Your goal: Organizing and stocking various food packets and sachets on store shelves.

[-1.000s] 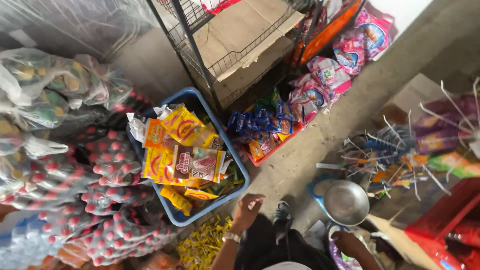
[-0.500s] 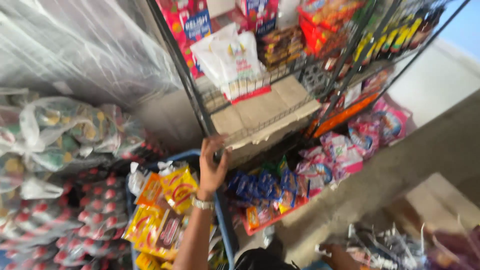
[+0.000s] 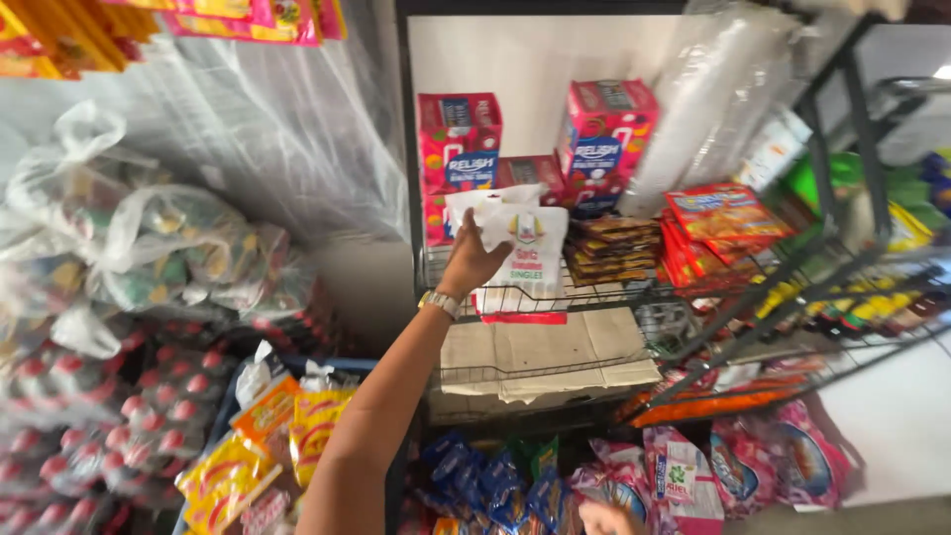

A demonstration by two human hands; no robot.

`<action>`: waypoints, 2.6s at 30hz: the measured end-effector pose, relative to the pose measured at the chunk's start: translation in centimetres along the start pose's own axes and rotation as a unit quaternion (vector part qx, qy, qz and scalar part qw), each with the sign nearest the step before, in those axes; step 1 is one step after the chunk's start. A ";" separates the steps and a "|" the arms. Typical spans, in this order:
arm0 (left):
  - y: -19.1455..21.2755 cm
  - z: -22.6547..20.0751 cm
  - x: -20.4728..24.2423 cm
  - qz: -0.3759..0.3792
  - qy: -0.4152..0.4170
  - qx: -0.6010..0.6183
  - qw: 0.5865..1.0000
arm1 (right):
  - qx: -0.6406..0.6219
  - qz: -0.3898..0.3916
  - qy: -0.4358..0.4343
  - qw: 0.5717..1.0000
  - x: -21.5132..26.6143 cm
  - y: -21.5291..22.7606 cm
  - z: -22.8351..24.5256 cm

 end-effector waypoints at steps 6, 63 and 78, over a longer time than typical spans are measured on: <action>4.4 -8.8 2.2 0.072 0.204 0.029 0.976 | -0.032 -0.124 0.171 0.977 -19.5 16.6 13.9; 14.9 -19.1 -4.0 -0.051 -0.075 0.045 0.995 | -0.139 -0.173 0.380 0.898 -47.3 28.0 33.1; 26.1 -23.9 -26.5 -0.259 -0.290 0.147 0.909 | 0.103 -0.234 0.645 0.720 -61.5 38.1 53.2</action>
Point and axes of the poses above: each hand's wrist, its own x-axis away from the middle knuckle, its own y-axis out of the back of the hand, z = x × y, the point moved 1 cm from there along -x, towards the middle knuckle, and after that the axes turned 14 degrees about y, right-handed, at the moved point
